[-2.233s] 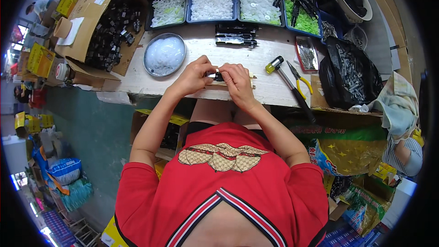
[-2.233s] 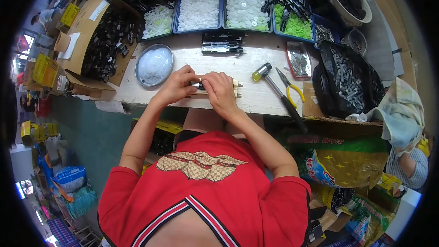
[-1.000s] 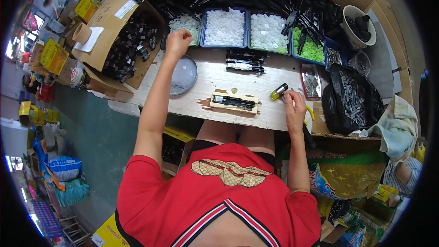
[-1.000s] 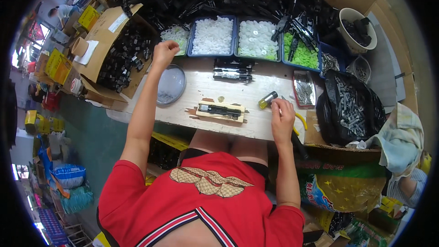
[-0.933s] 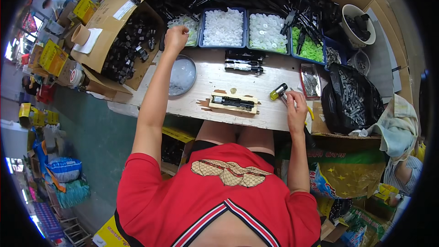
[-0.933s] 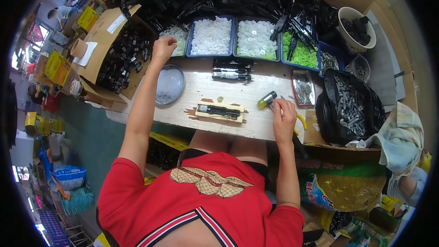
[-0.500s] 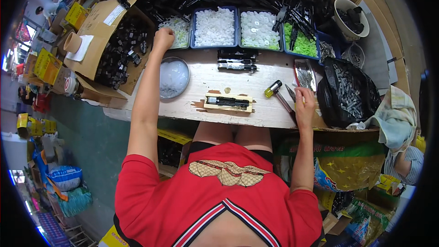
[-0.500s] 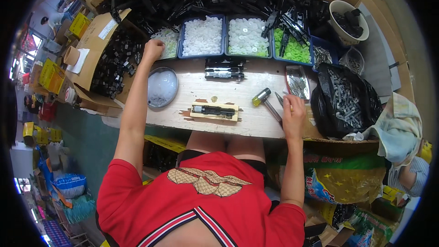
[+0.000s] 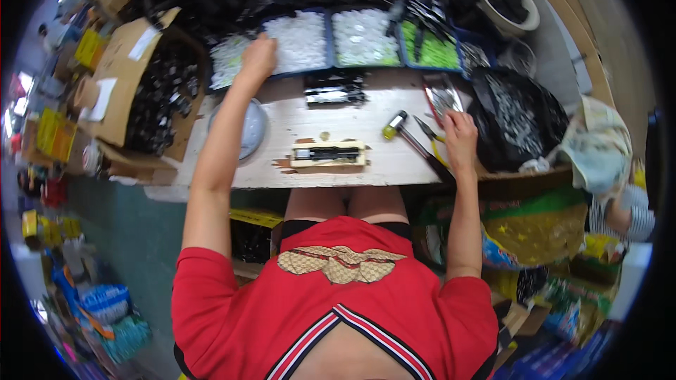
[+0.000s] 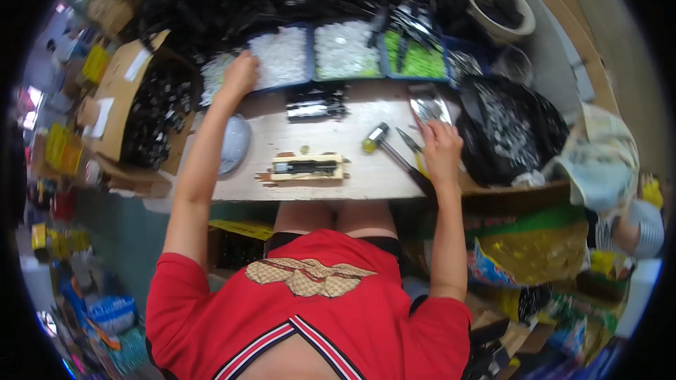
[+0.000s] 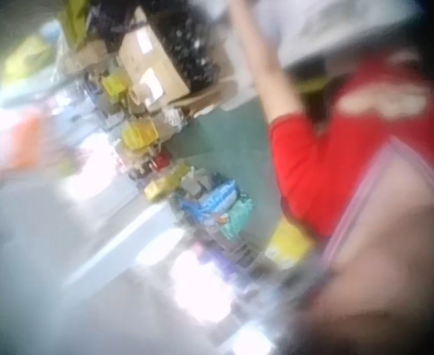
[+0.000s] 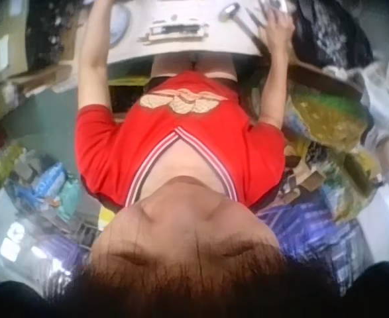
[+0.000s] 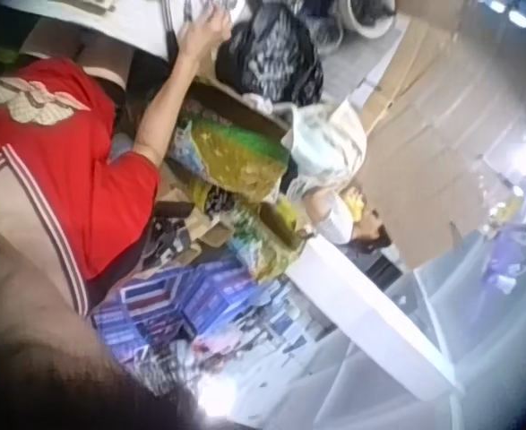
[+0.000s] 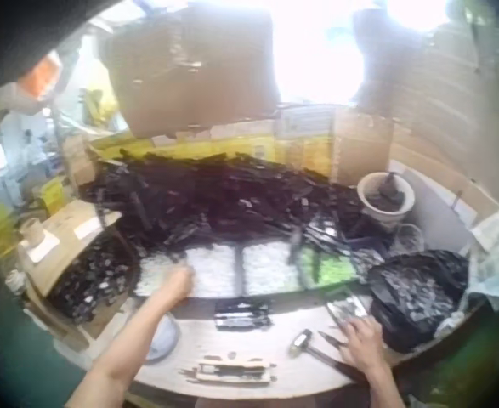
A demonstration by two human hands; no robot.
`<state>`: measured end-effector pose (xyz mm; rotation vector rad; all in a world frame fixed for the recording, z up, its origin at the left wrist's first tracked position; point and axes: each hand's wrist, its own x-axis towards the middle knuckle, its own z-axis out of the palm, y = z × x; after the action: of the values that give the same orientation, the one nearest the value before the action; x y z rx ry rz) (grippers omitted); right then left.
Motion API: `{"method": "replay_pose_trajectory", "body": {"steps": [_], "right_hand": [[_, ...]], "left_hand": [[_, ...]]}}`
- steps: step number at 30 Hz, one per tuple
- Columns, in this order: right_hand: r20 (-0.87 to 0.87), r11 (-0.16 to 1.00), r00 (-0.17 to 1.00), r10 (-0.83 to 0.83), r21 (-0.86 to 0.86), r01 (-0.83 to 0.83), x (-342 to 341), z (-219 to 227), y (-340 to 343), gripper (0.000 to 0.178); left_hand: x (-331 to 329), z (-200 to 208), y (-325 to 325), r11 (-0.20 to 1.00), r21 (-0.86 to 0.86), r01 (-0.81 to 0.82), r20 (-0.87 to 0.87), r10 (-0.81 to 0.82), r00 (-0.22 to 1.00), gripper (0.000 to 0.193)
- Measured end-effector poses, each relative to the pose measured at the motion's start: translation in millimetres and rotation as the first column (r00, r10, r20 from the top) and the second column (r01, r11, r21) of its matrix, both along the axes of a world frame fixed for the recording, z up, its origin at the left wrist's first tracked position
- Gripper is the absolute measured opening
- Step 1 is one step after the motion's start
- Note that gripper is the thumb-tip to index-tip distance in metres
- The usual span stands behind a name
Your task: Assemble small mechanical components using a jig and a hammer at a workbench.
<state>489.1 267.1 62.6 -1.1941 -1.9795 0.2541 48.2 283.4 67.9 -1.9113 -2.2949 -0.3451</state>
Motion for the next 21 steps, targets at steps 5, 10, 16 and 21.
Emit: {"method": "replay_pose_trajectory", "body": {"steps": [5,10,16,21], "right_hand": [[0.053,0.997,0.996,-0.07,-0.033,0.072,18,-9,22,0.012],[0.211,0.99,0.973,-0.096,-0.082,0.115,11,-15,50,0.015],[0.434,0.99,0.896,-0.09,-0.056,0.127,-16,-22,73,0.014],[0.604,0.996,0.794,-0.069,-0.002,0.088,-30,-22,87,0.016]], "left_hand": [[7,7,-4,0.996,-0.019,0.089,-0.007,-0.09,0.996,0.013],[12,2,10,0.994,0.099,0.047,0.324,-0.077,0.943,0.015],[30,20,-6,0.994,0.101,-0.04,0.862,-0.068,0.503,0.021],[63,35,-41,0.969,0.247,-0.023,0.969,-0.247,0.011,0.021]]}}
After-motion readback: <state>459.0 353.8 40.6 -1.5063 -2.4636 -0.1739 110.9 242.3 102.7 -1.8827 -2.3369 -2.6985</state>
